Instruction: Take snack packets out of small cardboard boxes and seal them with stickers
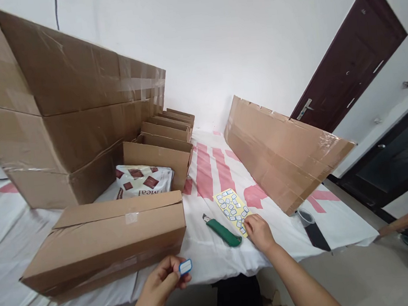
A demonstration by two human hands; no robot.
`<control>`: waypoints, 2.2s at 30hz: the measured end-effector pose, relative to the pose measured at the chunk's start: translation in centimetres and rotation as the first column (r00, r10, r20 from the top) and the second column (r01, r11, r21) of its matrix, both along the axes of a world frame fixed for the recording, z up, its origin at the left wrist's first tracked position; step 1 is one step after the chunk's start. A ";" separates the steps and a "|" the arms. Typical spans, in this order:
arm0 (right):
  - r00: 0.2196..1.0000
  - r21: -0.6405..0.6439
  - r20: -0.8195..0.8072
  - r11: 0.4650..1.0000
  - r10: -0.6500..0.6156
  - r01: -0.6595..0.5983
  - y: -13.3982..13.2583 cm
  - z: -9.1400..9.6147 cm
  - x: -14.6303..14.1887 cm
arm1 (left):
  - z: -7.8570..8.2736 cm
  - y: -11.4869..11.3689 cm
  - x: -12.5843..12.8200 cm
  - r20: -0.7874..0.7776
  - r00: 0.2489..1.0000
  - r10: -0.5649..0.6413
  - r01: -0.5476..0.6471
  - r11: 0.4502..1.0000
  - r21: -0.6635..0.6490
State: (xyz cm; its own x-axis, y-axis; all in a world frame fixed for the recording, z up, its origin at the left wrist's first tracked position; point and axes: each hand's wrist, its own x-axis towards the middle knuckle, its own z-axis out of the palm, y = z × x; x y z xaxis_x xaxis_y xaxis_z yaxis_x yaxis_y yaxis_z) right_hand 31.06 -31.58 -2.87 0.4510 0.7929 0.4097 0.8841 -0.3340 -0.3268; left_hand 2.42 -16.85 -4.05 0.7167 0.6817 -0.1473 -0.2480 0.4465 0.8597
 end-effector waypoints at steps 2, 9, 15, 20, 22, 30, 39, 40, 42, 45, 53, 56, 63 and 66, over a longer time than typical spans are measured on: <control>0.999 -0.028 0.033 0.999 0.031 -0.030 0.1 0.1 -0.3 | 0.2 -0.1 -0.1 -0.002 1.000 -0.001 0.001 1.000 0.000; 0.996 -0.038 0.054 0.997 0.069 -0.067 0.0 1.1 -0.7 | 0.2 -0.3 -0.1 0.013 1.000 0.005 -0.004 1.000 -0.026; 1.000 0.076 0.001 0.997 0.021 -0.021 0.7 3.2 -4.1 | -1.0 0.0 0.4 0.042 0.997 -0.060 0.060 0.998 0.019; 0.925 0.064 -0.287 0.968 0.250 -0.242 2.7 4.9 -10.9 | -1.6 0.2 0.5 0.025 0.997 -0.073 0.072 0.996 0.044; 0.834 0.064 -0.463 0.950 0.300 -0.307 3.5 4.8 -13.2 | -1.7 0.3 0.4 0.028 0.996 -0.089 0.088 0.995 0.057; 0.607 0.114 -0.757 0.963 0.243 -0.244 4.9 4.1 -16.3 | -0.9 -0.1 0.0 0.036 0.986 -0.161 0.160 0.986 0.042; 0.437 0.110 -0.884 0.983 0.165 -0.148 4.8 3.8 -16.6 | 0.6 0.0 -0.3 -0.016 0.963 -0.270 0.270 0.963 0.010; 0.441 0.106 -0.883 0.983 0.163 -0.151 4.9 3.6 -16.7 | 0.5 0.0 -0.3 -0.028 0.965 -0.262 0.262 0.965 0.007; 0.447 0.089 -0.881 0.982 0.156 -0.167 4.9 3.3 -16.7 | 0.4 -0.1 -0.3 -0.050 0.968 -0.246 0.246 0.969 -0.010; 0.579 0.095 -0.797 0.982 0.173 -0.162 4.8 3.2 -16.8 | 0.4 -0.3 -0.3 -0.069 0.972 -0.226 0.221 0.973 -0.064; 0.884 0.084 -0.240 0.916 0.400 -0.392 3.9 4.5 -17.9 | 1.6 -0.3 -0.5 -0.098 0.981 -0.170 0.163 0.984 -0.076; 0.902 0.051 -0.233 0.930 0.364 -0.363 4.0 4.3 -17.9 | 1.4 -0.3 -0.3 -0.131 0.978 -0.161 0.155 0.987 -0.051; 0.921 0.029 -0.208 0.944 0.328 -0.329 4.2 3.8 -17.7 | 1.2 -0.4 0.0 -0.194 0.972 -0.131 0.135 0.991 0.009; 0.929 -0.003 -0.165 0.942 0.331 -0.336 4.2 3.8 -17.8 | 1.3 -0.4 -0.1 -0.210 0.971 -0.116 0.127 0.991 0.038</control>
